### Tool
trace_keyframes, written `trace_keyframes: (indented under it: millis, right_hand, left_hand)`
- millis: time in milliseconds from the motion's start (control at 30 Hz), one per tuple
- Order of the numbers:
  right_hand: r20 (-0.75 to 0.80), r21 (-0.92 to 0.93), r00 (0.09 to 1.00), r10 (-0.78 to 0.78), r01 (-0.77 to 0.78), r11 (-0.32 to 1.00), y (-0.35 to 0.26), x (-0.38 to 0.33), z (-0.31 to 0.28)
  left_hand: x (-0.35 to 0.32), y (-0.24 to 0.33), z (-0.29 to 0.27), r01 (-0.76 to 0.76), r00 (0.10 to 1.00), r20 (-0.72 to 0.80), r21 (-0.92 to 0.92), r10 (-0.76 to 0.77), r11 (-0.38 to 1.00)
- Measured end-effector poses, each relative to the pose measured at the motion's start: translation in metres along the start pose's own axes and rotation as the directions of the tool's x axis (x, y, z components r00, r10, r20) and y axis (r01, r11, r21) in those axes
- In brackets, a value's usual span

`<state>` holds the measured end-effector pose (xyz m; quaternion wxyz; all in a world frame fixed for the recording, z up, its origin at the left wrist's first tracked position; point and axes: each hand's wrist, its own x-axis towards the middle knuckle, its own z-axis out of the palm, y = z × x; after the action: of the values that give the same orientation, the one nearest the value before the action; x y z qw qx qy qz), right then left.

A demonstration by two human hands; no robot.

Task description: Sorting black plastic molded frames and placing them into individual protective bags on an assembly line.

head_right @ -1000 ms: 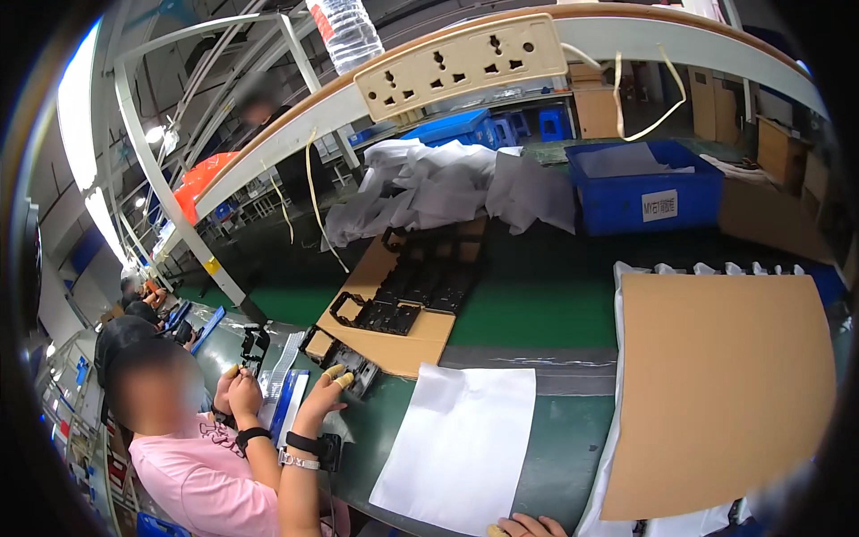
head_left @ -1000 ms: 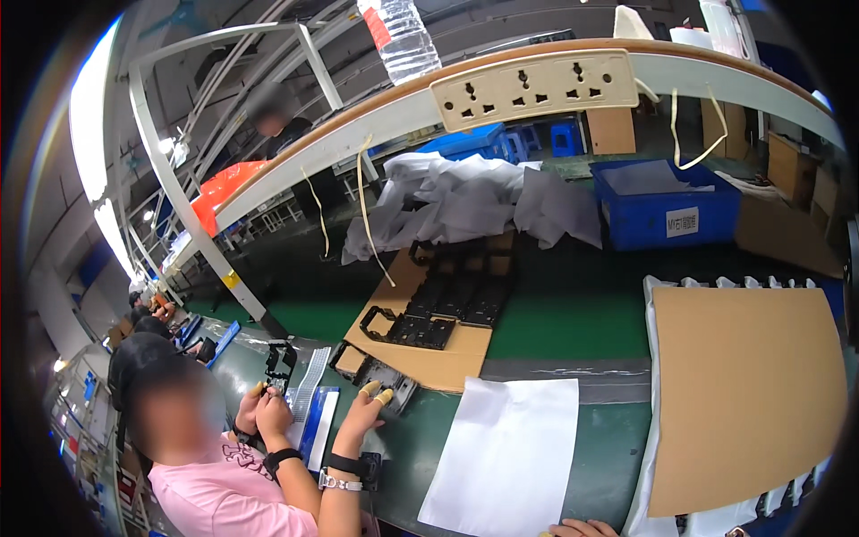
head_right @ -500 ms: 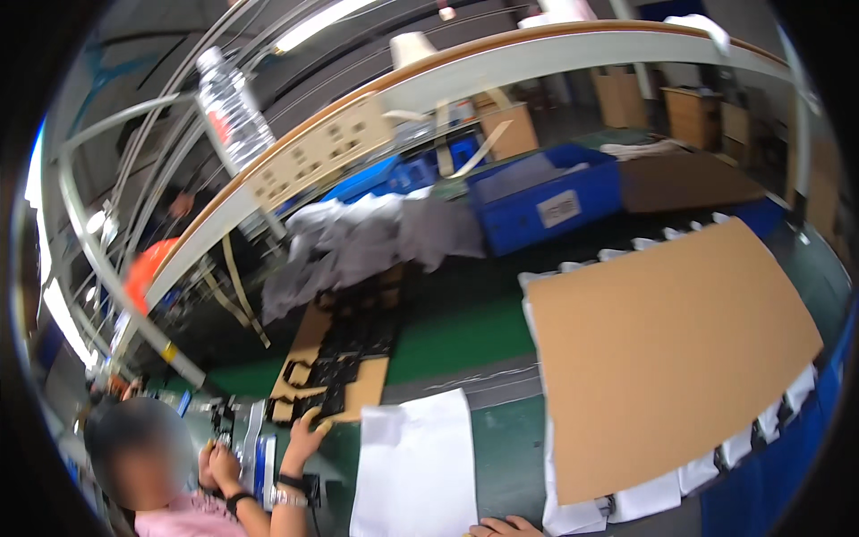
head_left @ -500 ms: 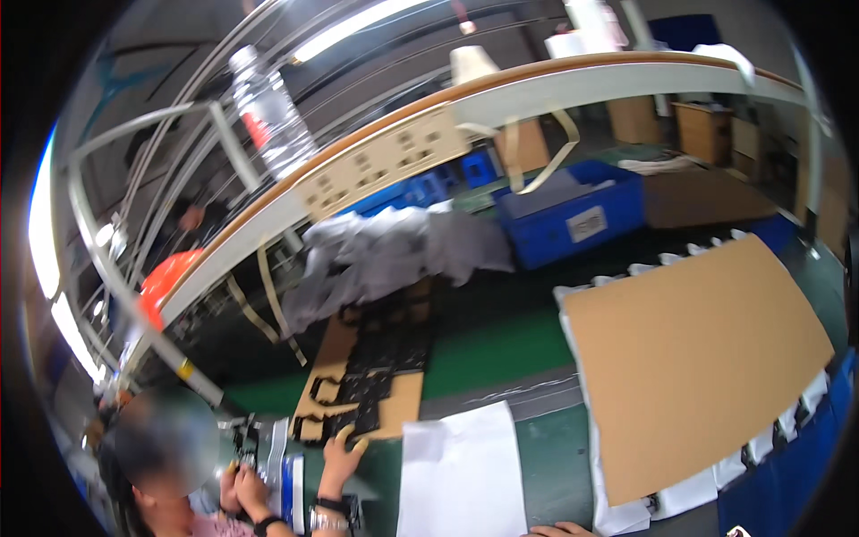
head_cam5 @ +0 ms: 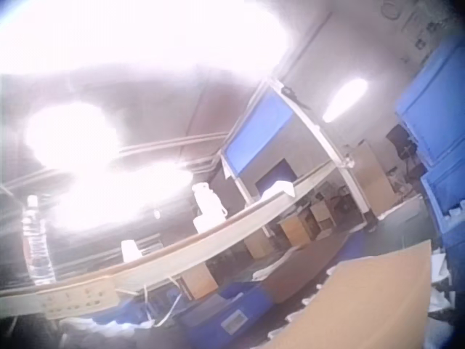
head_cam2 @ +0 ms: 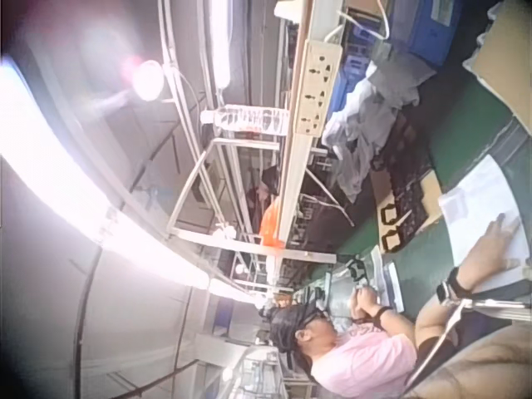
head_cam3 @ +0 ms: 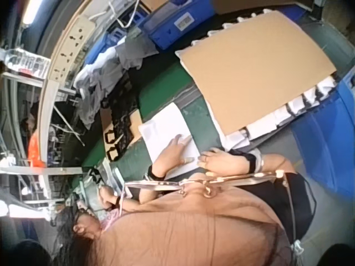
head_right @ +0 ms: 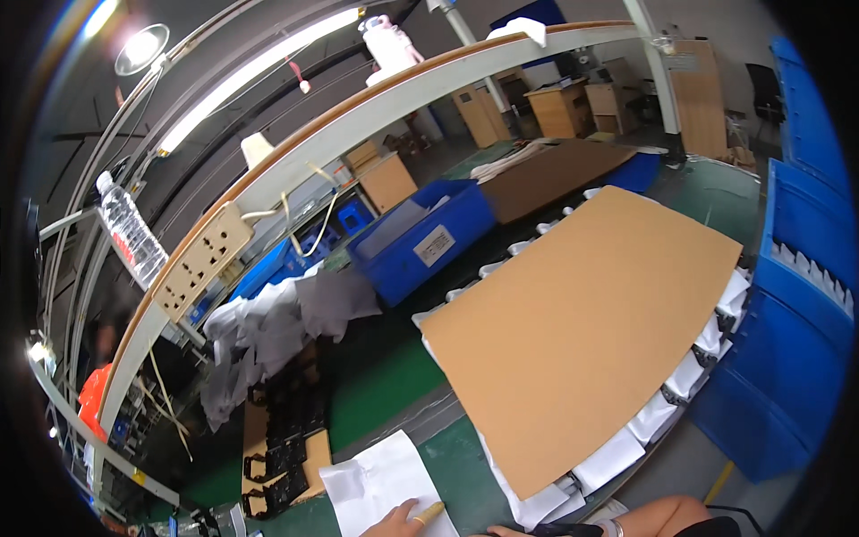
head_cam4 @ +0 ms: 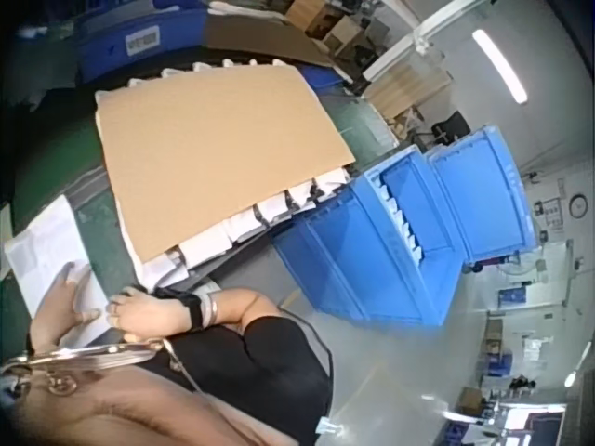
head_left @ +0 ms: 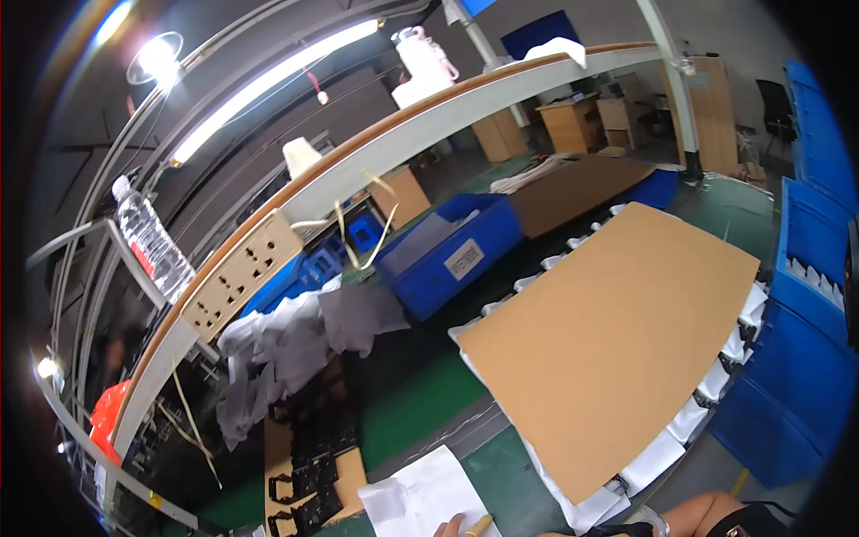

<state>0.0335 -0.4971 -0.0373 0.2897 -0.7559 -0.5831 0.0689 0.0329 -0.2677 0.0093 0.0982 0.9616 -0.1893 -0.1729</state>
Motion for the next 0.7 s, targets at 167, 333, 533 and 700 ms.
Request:
trace_keyframes:
  millis: [167, 333, 533, 700]
  right_hand:
    - [0.036, 0.089, 0.998, -0.05, 0.047, 0.995, -0.014, -0.026, -0.041]
    - [-0.038, 0.436, 0.96, 0.276, -0.232, 0.869, 0.009, -0.078, -0.109]
    - [-0.509, 0.433, 0.133, 0.85, -0.814, 0.387, 0.035, -0.142, -0.128]
    - [-0.296, 0.86, -0.048, 0.954, -0.449, 0.244, 0.056, -0.166, -0.122]
  left_hand:
    - [0.02, 0.022, -0.007, 0.04, 0.999, 0.014, 0.104, -0.042, 0.994]
    - [0.016, 0.001, 0.02, 0.04, 0.99, -0.142, 0.101, -0.025, 0.994]
    - [0.02, 0.001, 0.02, 0.06, 0.993, -0.109, 0.084, -0.05, 0.995]
    - [0.024, -0.002, 0.021, 0.081, 0.994, -0.083, 0.11, -0.073, 0.991]
